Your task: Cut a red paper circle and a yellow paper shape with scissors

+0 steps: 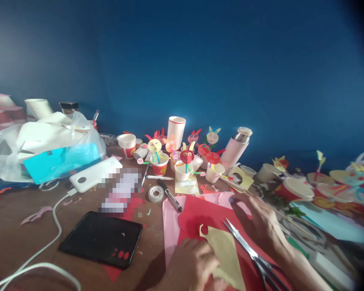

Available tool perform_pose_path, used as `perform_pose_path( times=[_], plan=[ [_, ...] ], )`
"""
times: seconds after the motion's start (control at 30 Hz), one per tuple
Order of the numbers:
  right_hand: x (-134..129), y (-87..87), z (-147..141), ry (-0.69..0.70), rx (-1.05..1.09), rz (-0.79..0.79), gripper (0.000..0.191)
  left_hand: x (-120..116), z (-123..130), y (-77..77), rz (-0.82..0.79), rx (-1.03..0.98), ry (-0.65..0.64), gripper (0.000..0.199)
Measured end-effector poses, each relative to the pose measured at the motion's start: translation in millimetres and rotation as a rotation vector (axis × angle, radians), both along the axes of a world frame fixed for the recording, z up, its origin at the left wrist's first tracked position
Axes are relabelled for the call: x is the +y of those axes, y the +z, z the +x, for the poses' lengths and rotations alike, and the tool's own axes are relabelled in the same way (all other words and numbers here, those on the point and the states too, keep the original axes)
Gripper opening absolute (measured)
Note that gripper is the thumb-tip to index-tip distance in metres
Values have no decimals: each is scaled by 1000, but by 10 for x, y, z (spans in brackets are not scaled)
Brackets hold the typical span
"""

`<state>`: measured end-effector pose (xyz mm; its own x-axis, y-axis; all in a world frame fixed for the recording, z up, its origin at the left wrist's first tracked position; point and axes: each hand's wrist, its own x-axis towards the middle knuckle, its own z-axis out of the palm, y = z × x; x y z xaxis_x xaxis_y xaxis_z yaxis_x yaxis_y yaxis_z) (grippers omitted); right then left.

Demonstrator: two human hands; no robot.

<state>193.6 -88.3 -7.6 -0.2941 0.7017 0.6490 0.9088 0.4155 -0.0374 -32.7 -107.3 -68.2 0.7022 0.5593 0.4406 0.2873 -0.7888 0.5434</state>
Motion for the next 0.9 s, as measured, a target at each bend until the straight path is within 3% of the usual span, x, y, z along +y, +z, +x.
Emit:
perform_pose_path(
  times=[0.1, 0.17, 0.27, 0.37, 0.5, 0.57, 0.6, 0.67, 0.77, 0.9],
  plan=[
    [-247, 27, -302, 125, 80, -69, 10, 44, -46, 310, -573, -283, 97, 25],
    [-336, -6, -515, 174, 141, -130, 11, 75, -55, 429, -943, -445, 76, 35],
    [-362, -52, -768, 206, 155, -180, 9, 120, -75, 474, -1197, -645, 74, 41],
    [-293, 19, -896, 256, 157, -249, 8, 144, -159, 434, -1197, -733, 188, 38],
    [-60, 288, -998, 379, 245, -533, 20, 132, -340, 334, -1168, -865, 380, 36],
    [135, 376, -1120, 303, 207, -453, 23, 107, -408, 292, -1165, -960, 428, 36],
    [251, 386, -1209, 224, 68, -411, 24, 88, -430, 280, -1161, -1000, 436, 36],
    [506, 335, -1425, 151, -220, -407, 21, 37, -449, 276, -1116, -1056, 448, 37],
    [882, 147, -1762, 121, -373, -442, 16, -45, -447, 297, -1004, -1087, 505, 40],
    [1232, -102, -2059, 39, -515, -496, 21, -87, -441, 280, -1086, -1055, 522, 47]
  ],
)
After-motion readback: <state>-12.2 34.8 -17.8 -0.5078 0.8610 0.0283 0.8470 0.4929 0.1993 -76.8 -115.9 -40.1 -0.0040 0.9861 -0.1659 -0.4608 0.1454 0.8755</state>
